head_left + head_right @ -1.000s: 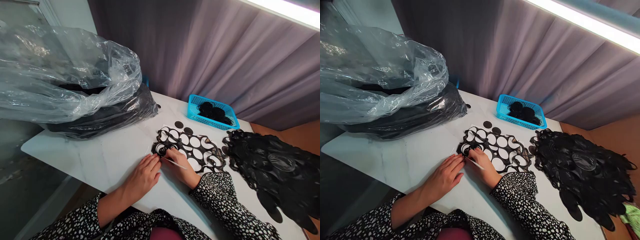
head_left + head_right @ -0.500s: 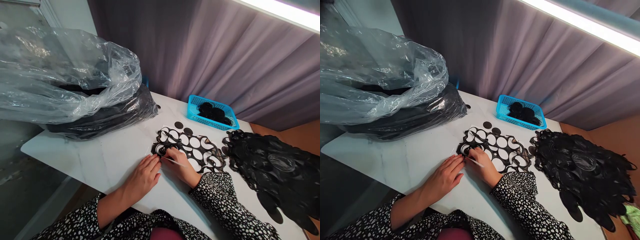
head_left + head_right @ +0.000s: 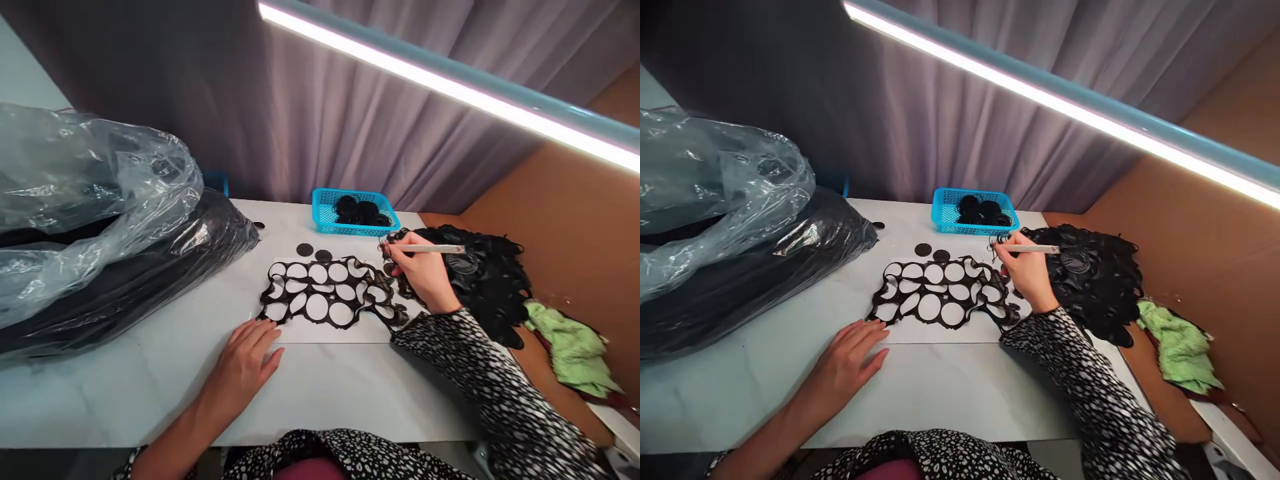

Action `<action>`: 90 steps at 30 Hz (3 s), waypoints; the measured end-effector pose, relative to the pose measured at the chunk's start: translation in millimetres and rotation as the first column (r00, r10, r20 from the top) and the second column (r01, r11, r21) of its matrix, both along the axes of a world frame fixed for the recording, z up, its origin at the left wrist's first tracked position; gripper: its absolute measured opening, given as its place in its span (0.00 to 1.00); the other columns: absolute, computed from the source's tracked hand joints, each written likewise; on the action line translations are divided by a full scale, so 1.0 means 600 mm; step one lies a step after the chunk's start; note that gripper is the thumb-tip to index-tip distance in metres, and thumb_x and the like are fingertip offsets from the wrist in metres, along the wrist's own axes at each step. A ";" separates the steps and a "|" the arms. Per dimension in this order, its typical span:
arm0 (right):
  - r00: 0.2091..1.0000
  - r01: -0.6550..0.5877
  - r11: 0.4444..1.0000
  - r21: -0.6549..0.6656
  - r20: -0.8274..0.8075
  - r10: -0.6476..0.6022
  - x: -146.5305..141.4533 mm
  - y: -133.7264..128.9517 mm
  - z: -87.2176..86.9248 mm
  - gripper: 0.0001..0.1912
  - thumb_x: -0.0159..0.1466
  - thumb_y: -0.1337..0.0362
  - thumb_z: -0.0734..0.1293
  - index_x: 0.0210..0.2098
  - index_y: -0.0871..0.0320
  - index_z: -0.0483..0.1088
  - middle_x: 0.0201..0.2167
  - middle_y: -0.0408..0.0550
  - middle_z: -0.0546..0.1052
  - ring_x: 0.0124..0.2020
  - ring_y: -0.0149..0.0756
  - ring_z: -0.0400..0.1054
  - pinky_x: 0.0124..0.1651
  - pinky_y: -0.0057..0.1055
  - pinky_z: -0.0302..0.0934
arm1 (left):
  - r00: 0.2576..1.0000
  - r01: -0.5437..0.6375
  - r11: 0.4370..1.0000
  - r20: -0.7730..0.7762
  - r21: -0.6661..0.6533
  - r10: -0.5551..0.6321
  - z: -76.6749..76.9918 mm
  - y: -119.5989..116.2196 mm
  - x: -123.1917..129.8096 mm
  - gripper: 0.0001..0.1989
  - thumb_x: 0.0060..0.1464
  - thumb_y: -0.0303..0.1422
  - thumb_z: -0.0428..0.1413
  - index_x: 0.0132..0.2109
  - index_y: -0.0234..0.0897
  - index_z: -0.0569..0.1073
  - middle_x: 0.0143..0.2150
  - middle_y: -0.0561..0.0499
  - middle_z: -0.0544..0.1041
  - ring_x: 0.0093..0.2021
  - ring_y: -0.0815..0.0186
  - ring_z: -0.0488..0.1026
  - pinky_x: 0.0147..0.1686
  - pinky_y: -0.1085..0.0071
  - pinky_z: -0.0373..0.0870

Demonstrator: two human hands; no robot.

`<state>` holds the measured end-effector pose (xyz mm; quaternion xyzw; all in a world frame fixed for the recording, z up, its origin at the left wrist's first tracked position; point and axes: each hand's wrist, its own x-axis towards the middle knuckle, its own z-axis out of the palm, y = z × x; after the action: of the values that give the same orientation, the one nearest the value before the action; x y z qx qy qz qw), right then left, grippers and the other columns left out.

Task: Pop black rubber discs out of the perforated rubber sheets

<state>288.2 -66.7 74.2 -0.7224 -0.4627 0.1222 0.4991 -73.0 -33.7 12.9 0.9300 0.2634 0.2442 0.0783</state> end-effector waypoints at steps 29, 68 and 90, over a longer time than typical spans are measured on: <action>0.482 -0.370 0.918 0.143 -0.815 0.322 0.000 -0.090 -0.020 0.21 0.57 0.56 0.74 0.27 0.56 0.57 0.28 0.40 0.73 0.16 0.20 0.57 0.17 0.19 0.48 | 0.896 0.354 0.362 0.424 -0.863 0.133 0.057 0.063 0.335 0.17 0.52 0.25 0.55 0.50 0.36 0.72 0.53 0.43 0.74 0.54 0.58 0.72 0.46 0.61 0.74; 0.610 -0.748 0.657 0.092 -0.294 0.735 -0.064 -0.107 -0.002 0.10 0.63 0.66 0.69 0.28 0.56 0.65 0.45 0.48 0.73 0.47 0.36 0.67 0.50 0.36 0.61 | 0.781 0.592 0.433 0.616 -0.680 -0.101 0.086 0.085 0.324 0.27 0.56 0.24 0.57 0.62 0.39 0.65 0.40 0.49 0.74 0.44 0.63 0.74 0.44 0.65 0.73; -0.220 -0.320 0.748 0.582 -0.813 0.539 -0.015 -0.086 -0.017 0.09 0.65 0.59 0.66 0.35 0.55 0.62 0.59 0.54 0.69 0.64 0.41 0.61 0.54 0.34 0.68 | 0.920 0.330 -0.293 0.376 -0.898 -0.116 0.096 0.068 0.342 0.51 0.44 0.26 0.69 0.70 0.43 0.52 0.54 0.45 0.73 0.51 0.62 0.71 0.51 0.67 0.64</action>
<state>278.9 -118.5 64.0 -0.1629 -0.1973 0.7182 0.6471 132.0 7.1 70.5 0.5211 0.1657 -0.0128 0.8372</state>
